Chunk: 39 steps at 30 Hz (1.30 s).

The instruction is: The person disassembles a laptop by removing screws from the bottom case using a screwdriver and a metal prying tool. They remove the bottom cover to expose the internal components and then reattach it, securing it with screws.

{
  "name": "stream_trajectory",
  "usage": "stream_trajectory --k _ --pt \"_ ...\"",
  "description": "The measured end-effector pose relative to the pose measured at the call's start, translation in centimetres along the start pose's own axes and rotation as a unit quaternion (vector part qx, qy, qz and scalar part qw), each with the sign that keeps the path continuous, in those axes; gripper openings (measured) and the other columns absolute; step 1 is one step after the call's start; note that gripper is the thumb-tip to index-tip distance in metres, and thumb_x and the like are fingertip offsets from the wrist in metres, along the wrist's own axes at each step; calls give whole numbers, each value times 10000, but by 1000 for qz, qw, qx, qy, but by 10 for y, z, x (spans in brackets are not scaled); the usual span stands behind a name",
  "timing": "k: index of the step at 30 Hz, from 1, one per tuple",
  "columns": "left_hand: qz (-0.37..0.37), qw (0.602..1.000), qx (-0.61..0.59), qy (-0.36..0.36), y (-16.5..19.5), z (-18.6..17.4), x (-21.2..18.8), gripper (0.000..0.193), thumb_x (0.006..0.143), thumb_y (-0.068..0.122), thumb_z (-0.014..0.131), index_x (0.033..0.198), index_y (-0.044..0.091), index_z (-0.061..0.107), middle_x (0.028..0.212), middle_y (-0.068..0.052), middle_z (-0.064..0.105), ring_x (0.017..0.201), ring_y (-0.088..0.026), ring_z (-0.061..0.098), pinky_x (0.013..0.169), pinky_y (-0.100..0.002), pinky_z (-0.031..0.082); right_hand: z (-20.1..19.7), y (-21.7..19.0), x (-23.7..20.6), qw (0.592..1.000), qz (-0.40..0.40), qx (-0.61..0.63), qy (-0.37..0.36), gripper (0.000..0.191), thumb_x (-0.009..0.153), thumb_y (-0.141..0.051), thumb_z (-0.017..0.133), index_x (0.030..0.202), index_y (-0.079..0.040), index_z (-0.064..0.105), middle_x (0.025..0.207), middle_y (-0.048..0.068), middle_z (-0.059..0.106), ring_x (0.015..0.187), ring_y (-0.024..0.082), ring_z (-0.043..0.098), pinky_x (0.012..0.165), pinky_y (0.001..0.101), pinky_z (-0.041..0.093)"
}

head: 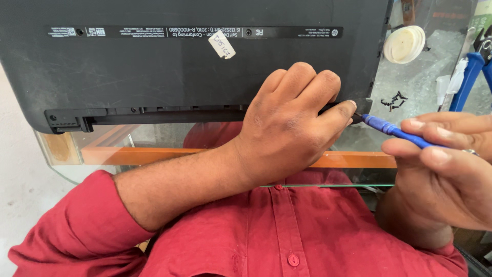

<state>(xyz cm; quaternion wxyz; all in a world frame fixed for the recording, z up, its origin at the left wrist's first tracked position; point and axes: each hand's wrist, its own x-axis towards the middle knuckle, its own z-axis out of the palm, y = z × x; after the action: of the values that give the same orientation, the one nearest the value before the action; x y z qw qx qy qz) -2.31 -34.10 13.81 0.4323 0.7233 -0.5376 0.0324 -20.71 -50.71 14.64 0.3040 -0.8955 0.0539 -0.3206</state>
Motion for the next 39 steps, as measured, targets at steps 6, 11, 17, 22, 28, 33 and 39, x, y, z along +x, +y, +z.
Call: stream_trajectory --k 6,11,17,22,28,33,39 --pt "1 1000 0 2 0 1 0 134 922 145 726 1039 84 749 963 -29 505 931 -213 497 780 -359 397 1 -1 -2 1000 0 0 10 257 1040 -64 808 1114 12 574 950 216 691 840 289 728 756 318 615" --pt "1 1000 -3 4 0 0 0 136 917 142 724 1035 80 750 963 -32 510 921 -212 495 768 -356 392 2 -1 -3 1000 2 -2 11 226 1054 -86 776 1100 8 576 940 207 683 822 286 715 743 318 605" --pt "-8 1000 -11 -4 0 -1 1 196 912 168 777 1078 69 743 958 -22 510 933 -208 505 796 -358 409 2 2 -11 999 8 -2 32 198 1072 -112 738 1084 4 578 927 197 674 802 281 700 727 316 592" --pt "-12 999 -35 -20 0 -4 2 294 910 190 810 1149 39 728 993 -20 524 951 -208 509 832 -364 423 1 12 -26 993 19 -12 115 185 1086 -134 706 1071 1 579 916 188 666 784 278 687 713 316 581" --pt "34 996 63 -59 6 -5 10 176 884 134 719 1041 55 724 958 -28 540 910 -198 505 759 -343 392 0 29 -40 973 36 -44 223 185 1103 -160 668 1055 -4 581 904 177 657 764 273 671 697 315 568" --pt "48 984 109 -136 19 -2 20 109 870 66 663 807 106 584 904 -39 501 889 -204 494 717 -350 358 1 34 -46 967 49 -54 245 197 1117 -182 636 1042 -7 583 893 169 649 746 270 658 684 314 557" --pt "35 974 178 -137 25 3 29 92 876 121 650 806 110 591 847 -23 460 835 -169 474 683 -309 355 3 32 -50 965 62 -60 247 224 1134 -208 598 1026 -12 585 881 158 640 726 265 642 668 313 544"
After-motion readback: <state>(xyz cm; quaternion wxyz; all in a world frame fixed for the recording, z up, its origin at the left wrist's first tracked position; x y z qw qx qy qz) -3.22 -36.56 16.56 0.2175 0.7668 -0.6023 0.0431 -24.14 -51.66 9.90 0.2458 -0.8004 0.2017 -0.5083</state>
